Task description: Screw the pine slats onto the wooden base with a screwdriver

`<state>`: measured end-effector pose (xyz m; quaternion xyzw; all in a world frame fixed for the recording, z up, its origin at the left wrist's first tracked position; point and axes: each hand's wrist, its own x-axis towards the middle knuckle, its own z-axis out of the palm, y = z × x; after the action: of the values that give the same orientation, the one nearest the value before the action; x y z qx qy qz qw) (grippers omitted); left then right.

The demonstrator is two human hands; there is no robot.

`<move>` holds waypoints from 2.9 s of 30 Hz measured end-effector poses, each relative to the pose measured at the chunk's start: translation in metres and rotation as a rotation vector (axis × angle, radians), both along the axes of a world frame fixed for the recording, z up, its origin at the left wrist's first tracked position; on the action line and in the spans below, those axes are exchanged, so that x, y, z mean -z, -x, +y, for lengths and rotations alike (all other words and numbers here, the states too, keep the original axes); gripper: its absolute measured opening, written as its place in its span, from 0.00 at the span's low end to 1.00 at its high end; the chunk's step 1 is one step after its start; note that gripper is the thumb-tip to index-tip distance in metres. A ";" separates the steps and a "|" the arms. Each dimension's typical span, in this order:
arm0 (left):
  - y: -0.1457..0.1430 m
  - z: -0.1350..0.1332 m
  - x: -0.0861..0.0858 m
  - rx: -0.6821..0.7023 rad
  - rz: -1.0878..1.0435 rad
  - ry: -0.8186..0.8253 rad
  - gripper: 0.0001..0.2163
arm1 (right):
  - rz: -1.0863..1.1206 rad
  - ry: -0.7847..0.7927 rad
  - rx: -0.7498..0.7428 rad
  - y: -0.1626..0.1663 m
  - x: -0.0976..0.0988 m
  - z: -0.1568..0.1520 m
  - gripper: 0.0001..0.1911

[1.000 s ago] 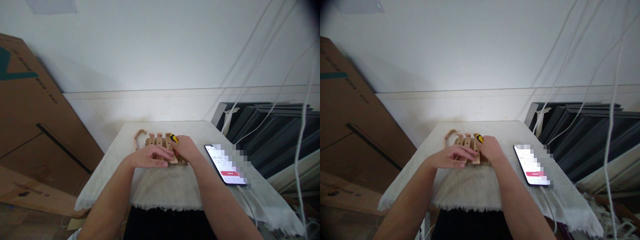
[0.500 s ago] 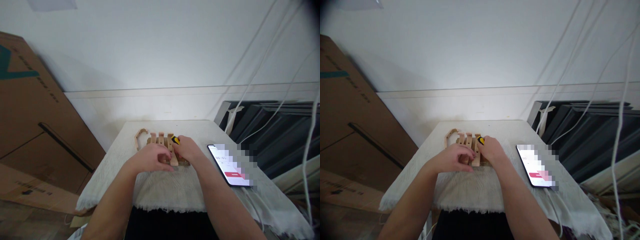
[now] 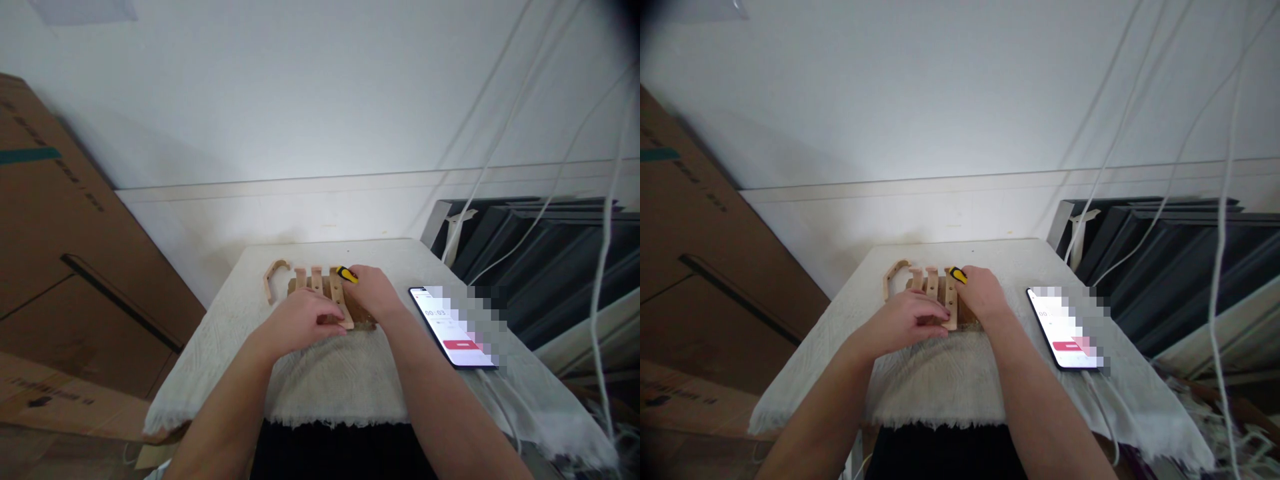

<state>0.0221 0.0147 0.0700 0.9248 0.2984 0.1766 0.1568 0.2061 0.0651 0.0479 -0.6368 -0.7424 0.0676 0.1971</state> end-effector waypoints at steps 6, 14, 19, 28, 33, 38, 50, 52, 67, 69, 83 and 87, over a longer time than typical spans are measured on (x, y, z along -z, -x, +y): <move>-0.004 -0.002 -0.001 -0.035 0.027 -0.031 0.11 | 0.017 0.053 -0.027 0.003 -0.003 -0.002 0.14; -0.003 -0.004 0.002 -0.017 -0.001 -0.026 0.11 | -0.040 0.049 -0.042 0.004 -0.005 -0.005 0.14; -0.005 -0.004 0.000 -0.015 0.028 -0.018 0.11 | -0.069 0.052 -0.064 0.005 -0.004 -0.006 0.13; -0.001 -0.009 -0.007 -0.133 -0.204 0.003 0.14 | -0.003 0.008 -0.085 0.001 0.003 -0.001 0.10; 0.009 0.000 -0.010 -0.381 -0.389 0.058 0.17 | 0.221 -0.109 -0.045 -0.001 -0.001 -0.003 0.10; 0.000 0.023 -0.011 -0.197 -0.083 0.165 0.12 | 0.512 -0.277 0.037 -0.002 -0.006 -0.007 0.16; -0.007 0.040 0.003 -0.027 0.065 0.071 0.21 | 0.693 -0.380 0.209 -0.011 -0.007 -0.003 0.27; -0.006 0.041 0.006 -0.036 0.064 0.067 0.21 | 0.675 -0.356 0.195 -0.010 -0.006 -0.002 0.26; -0.005 0.046 0.009 -0.102 0.109 0.070 0.24 | 0.564 -0.328 0.111 0.000 -0.003 -0.005 0.24; -0.005 0.047 0.010 -0.084 0.090 0.072 0.22 | 0.569 -0.356 0.121 -0.001 -0.003 -0.006 0.24; -0.002 0.048 0.017 -0.034 0.057 0.074 0.18 | 0.555 -0.399 0.175 -0.002 -0.004 -0.008 0.23; -0.002 0.049 0.017 -0.035 0.051 0.068 0.18 | 0.529 -0.394 0.188 -0.002 -0.004 -0.008 0.23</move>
<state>0.0240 0.0635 0.0527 0.9177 0.3243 0.1457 0.1772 0.2081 0.0575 0.0518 -0.6126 -0.6023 0.0672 0.5074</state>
